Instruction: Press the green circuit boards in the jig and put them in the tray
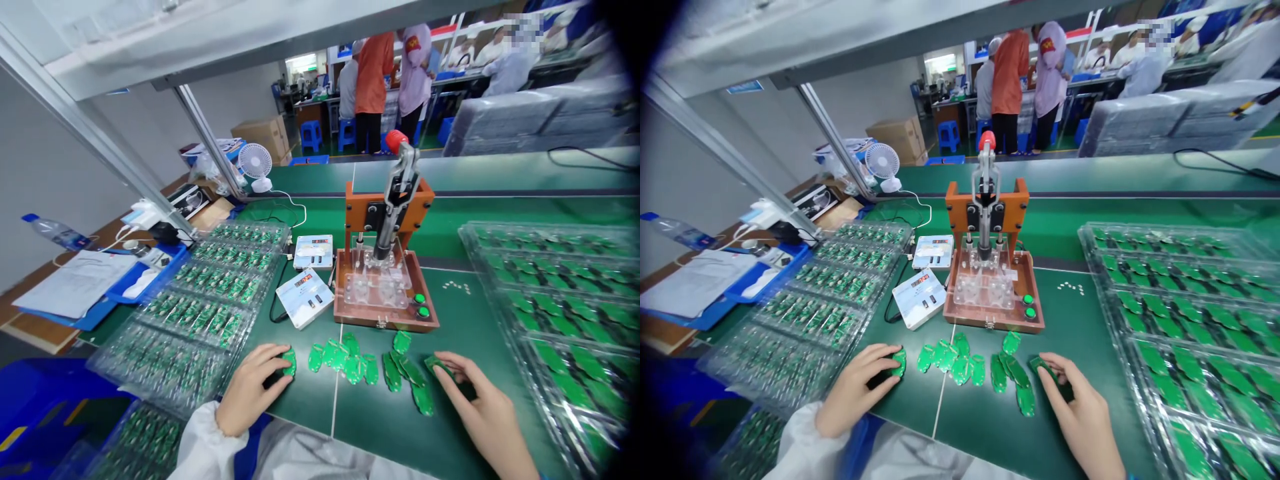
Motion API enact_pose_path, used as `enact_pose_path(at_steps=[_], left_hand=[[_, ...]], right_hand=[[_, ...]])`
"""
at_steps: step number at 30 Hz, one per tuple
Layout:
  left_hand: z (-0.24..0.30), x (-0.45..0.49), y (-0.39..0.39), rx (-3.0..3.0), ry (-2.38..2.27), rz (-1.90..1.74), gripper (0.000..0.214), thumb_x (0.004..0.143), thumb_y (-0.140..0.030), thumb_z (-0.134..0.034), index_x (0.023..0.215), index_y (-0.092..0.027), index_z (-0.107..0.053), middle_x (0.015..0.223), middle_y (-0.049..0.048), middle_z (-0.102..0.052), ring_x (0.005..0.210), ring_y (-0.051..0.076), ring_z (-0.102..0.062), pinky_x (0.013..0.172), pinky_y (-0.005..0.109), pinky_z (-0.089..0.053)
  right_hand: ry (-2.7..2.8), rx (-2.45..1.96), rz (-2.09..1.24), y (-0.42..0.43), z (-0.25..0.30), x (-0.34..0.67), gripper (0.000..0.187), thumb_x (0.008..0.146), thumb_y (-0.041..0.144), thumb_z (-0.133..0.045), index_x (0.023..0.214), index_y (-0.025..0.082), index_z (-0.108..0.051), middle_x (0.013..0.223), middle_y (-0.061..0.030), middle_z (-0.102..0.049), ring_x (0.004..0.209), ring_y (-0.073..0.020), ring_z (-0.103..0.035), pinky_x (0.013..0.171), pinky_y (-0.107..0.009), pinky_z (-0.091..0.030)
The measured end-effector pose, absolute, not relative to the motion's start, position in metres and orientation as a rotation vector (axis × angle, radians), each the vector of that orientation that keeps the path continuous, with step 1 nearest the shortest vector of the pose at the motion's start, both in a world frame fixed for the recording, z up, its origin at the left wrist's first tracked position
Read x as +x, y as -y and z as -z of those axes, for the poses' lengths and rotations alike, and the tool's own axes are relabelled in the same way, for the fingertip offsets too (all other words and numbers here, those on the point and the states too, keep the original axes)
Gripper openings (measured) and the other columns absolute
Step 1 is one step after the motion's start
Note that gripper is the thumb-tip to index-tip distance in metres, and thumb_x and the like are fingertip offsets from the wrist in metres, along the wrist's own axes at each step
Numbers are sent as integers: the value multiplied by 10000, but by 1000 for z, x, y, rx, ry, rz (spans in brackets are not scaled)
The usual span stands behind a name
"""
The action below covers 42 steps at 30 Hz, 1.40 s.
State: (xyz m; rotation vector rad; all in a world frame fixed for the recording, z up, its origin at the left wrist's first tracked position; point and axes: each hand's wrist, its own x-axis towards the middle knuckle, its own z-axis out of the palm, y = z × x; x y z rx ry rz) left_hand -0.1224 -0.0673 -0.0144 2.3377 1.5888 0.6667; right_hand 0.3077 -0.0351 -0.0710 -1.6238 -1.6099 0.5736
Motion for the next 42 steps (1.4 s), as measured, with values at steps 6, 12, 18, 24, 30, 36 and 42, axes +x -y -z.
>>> enact_pose_path(at_steps=[6, 12, 18, 24, 30, 36, 42], left_hand=[[-22, -86, 25, 2275, -1364, -991, 126, 917, -265, -752, 1043, -253, -747, 1175, 71, -764, 1105, 254, -695, 936, 429, -608], [-29, -16, -67, 2386, -1178, -1154, 102, 882, -234, -786, 981, -210, -773, 1165, 77, -766, 1148, 275, -660, 1016, 488, -554], [-18, 2, -102, 2417, -1110, -1126, 105, 861, -217, -796, 961, -197, -769, 1155, 73, -772, 1140, 272, -653, 1014, 482, -551], [-21, 1, -99, 2380, -1121, -1057, 62, 895, -233, -731, 951, -209, -742, 1198, 80, -754, 1199, 283, -629, 1063, 516, -514], [-13, 7, -96, 2372, -1128, -1107, 61, 909, -198, -657, 956, -199, -696, 1216, 92, -728, 1257, 301, -602, 1096, 548, -484], [-4, 8, -87, 2361, -1195, -1147, 82, 943, -231, -655, 1010, -197, -686, 1301, 95, -704, 1367, 341, -531, 1121, 606, -462], [-2, 6, -85, 2356, -1182, -1144, 134, 984, -274, -634, 1074, -195, -696, 1347, 105, -686, 1370, 335, -531, 1115, 613, -478]], right_hand=[[1417, -1573, -697, 32, 72, 307, 486, 942, 616, -636, 1220, 222, -703, 1011, -71, -762, 877, -220, -746, 687, -248, -620], [1369, -1500, -756, 31, 63, 306, 456, 909, 637, -677, 1060, 217, -770, 1025, -79, -765, 842, -211, -749, 764, -247, -632], [1299, -1559, -731, 30, 65, 310, 498, 872, 668, -698, 1038, 207, -785, 929, -70, -779, 744, -212, -723, 640, -257, -612], [1312, -1570, -724, 29, 53, 306, 485, 879, 662, -678, 1002, 206, -789, 781, -40, -725, 626, -188, -641, 527, -260, -526], [1442, -1483, -617, -6, 8, 284, 427, 931, 617, -638, 1013, 226, -790, 748, -22, -669, 577, -169, -538, 591, -296, -505], [1650, -1399, -636, -80, -14, 253, 408, 951, 548, -585, 1030, 212, -803, 687, -12, -677, 558, -171, -555, 571, -291, -480], [1811, -1360, -598, -107, -12, 243, 247, 946, 411, -622, 1028, 267, -805, 881, -36, -764, 797, -232, -692, 771, -356, -562]])
